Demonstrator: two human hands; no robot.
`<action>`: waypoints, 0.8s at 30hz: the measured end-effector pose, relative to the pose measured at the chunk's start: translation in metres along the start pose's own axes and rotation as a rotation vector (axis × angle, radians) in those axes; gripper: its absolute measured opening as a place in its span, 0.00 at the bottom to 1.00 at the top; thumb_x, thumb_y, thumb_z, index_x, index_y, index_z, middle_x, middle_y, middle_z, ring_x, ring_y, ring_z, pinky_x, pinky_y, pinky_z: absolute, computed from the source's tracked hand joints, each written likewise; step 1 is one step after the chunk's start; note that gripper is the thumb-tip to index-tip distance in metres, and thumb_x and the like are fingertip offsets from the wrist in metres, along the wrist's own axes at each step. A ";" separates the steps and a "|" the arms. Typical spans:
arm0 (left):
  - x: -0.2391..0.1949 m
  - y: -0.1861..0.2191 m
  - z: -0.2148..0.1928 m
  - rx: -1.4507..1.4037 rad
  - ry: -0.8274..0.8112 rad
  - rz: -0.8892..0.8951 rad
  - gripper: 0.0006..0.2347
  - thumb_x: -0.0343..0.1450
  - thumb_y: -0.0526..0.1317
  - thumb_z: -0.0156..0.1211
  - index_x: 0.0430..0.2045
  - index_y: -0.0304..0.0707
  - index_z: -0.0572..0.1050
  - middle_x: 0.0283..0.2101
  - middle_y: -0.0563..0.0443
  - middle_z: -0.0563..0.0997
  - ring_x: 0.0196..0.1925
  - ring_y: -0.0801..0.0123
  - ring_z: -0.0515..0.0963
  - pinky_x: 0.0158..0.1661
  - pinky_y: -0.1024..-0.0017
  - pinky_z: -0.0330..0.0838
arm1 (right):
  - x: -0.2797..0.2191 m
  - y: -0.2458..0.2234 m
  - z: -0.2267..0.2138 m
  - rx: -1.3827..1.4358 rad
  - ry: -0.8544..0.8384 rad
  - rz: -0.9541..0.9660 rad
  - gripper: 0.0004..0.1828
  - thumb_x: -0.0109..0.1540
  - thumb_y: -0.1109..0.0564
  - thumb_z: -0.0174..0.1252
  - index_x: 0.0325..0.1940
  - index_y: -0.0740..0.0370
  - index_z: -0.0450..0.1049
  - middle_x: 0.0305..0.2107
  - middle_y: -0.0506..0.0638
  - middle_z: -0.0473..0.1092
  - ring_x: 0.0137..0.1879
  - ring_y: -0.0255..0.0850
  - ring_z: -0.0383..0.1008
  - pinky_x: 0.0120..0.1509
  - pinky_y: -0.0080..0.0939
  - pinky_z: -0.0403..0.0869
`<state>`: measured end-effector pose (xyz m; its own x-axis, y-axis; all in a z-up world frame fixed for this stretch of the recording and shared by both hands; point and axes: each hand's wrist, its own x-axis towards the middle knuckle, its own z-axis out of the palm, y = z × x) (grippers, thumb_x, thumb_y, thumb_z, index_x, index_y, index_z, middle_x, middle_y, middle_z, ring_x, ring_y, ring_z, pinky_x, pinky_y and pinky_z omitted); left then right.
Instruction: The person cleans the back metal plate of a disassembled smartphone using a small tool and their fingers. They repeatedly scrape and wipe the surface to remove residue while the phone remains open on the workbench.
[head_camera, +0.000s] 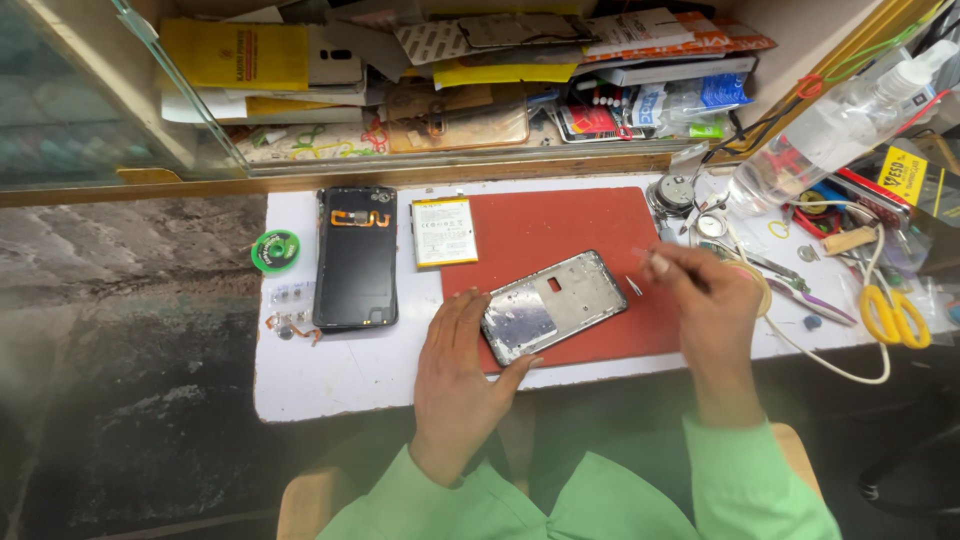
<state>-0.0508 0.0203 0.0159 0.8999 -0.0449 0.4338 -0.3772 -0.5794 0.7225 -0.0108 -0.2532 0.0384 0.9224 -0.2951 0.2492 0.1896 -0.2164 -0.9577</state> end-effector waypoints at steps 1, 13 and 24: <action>0.000 0.000 0.000 -0.019 0.003 -0.013 0.33 0.61 0.49 0.75 0.56 0.30 0.70 0.61 0.34 0.73 0.66 0.44 0.69 0.63 0.54 0.65 | 0.008 0.001 -0.001 -0.154 0.014 -0.042 0.09 0.66 0.66 0.61 0.50 0.69 0.80 0.43 0.56 0.77 0.46 0.40 0.77 0.54 0.36 0.75; -0.001 0.001 0.001 -0.041 0.013 -0.044 0.33 0.61 0.48 0.75 0.59 0.33 0.68 0.65 0.38 0.71 0.68 0.47 0.68 0.64 0.55 0.64 | -0.018 -0.009 0.003 -0.936 -0.008 -0.534 0.05 0.57 0.62 0.66 0.37 0.63 0.82 0.40 0.54 0.75 0.47 0.53 0.73 0.51 0.51 0.70; 0.011 0.006 -0.007 -0.066 -0.040 -0.046 0.34 0.57 0.44 0.78 0.56 0.32 0.69 0.61 0.39 0.74 0.65 0.46 0.68 0.61 0.55 0.63 | 0.011 -0.005 -0.002 -1.044 -0.247 -0.396 0.03 0.57 0.63 0.64 0.33 0.65 0.78 0.35 0.55 0.74 0.40 0.52 0.77 0.46 0.48 0.75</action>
<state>-0.0449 0.0215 0.0286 0.9241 -0.0531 0.3785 -0.3480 -0.5266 0.7756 -0.0024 -0.2575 0.0462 0.9230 0.1322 0.3614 0.2162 -0.9551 -0.2027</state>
